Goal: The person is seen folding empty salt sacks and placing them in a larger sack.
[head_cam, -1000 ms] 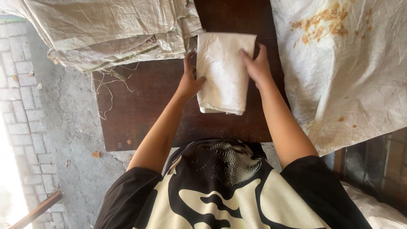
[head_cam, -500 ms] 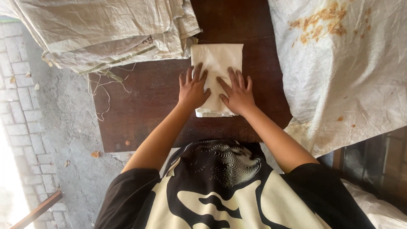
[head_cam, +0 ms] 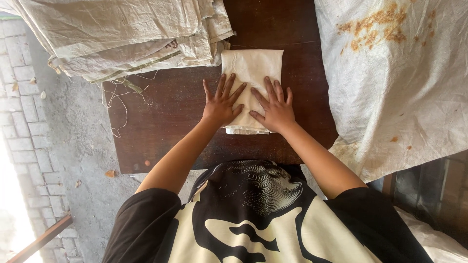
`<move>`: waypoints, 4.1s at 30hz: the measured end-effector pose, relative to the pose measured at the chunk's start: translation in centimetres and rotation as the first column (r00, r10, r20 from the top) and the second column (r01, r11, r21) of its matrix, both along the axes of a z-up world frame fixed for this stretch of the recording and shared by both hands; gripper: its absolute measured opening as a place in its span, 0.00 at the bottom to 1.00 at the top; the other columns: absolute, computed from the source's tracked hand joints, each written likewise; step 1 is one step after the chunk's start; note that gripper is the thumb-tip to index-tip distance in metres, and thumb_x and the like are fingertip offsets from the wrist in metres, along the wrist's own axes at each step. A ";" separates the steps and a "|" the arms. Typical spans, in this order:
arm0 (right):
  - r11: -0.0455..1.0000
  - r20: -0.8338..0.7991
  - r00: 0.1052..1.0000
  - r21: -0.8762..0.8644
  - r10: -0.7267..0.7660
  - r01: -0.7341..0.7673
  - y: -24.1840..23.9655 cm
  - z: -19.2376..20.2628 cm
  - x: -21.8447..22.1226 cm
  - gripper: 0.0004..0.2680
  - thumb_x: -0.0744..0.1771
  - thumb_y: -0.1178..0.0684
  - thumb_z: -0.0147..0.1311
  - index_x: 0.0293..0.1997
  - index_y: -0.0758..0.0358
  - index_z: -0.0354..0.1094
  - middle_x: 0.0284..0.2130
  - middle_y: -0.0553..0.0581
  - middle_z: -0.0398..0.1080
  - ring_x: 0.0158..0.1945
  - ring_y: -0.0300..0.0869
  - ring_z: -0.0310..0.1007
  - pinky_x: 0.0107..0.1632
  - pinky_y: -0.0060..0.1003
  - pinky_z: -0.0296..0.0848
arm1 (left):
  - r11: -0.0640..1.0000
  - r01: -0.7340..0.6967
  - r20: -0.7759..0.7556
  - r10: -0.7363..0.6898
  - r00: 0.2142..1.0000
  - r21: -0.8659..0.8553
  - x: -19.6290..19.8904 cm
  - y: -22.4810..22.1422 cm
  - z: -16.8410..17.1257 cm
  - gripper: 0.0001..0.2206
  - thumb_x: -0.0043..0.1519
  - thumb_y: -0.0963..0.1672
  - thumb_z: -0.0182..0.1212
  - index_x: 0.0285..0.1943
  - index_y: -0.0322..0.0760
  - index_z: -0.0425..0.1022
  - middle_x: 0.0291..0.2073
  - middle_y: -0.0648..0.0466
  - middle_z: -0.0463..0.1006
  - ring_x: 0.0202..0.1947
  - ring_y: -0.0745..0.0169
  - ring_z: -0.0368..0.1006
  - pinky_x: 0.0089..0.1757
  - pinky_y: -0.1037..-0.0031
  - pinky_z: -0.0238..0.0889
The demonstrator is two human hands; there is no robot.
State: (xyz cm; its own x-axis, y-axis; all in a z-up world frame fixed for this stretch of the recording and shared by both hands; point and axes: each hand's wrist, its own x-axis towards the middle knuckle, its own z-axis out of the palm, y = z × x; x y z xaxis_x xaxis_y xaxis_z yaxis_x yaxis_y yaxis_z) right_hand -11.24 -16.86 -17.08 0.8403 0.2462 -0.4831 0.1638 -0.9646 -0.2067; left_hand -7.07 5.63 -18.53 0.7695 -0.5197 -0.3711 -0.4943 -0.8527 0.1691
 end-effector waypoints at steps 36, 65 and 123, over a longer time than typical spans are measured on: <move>0.998 0.347 0.938 0.054 0.003 -0.023 -0.4 -0.3 14.1 0.30 0.59 0.51 0.68 0.70 0.51 0.61 0.53 0.59 0.70 0.61 0.56 0.59 0.64 0.60 0.48 | 0.977 0.152 0.058 -0.162 0.985 0.153 -3.3 -7.1 0.6 0.30 0.65 0.52 0.59 0.76 0.47 0.57 0.80 0.41 0.47 0.78 0.40 0.47 0.70 0.33 0.37; 0.939 0.420 0.907 0.320 -0.018 -0.129 1.1 8.2 -3.7 0.14 0.62 0.54 0.68 0.51 0.56 0.77 0.51 0.49 0.78 0.49 0.44 0.73 0.54 0.42 0.68 | 0.995 0.055 -0.123 -0.065 0.990 -0.080 -8.3 -4.4 -0.2 0.38 0.61 0.62 0.54 0.72 0.36 0.64 0.69 0.46 0.69 0.70 0.48 0.64 0.65 0.54 0.57; 0.959 0.271 0.961 0.251 0.061 -0.132 -5.9 -0.3 -2.2 0.33 0.65 0.28 0.53 0.76 0.54 0.52 0.71 0.57 0.51 0.75 0.58 0.43 0.72 0.60 0.42 | 0.992 0.071 -0.140 -0.086 0.986 -0.108 -1.3 1.5 3.5 0.28 0.68 0.60 0.48 0.72 0.48 0.55 0.69 0.51 0.60 0.71 0.48 0.55 0.66 0.31 0.25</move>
State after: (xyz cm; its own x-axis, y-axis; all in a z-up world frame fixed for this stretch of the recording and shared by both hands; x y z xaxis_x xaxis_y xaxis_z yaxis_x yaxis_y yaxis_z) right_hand -13.49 -22.75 -17.35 0.8927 0.4215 -0.1592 0.3353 -0.8576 -0.3900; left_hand -8.33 7.14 -15.03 0.6673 -0.6173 -0.4167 -0.5233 -0.7867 0.3274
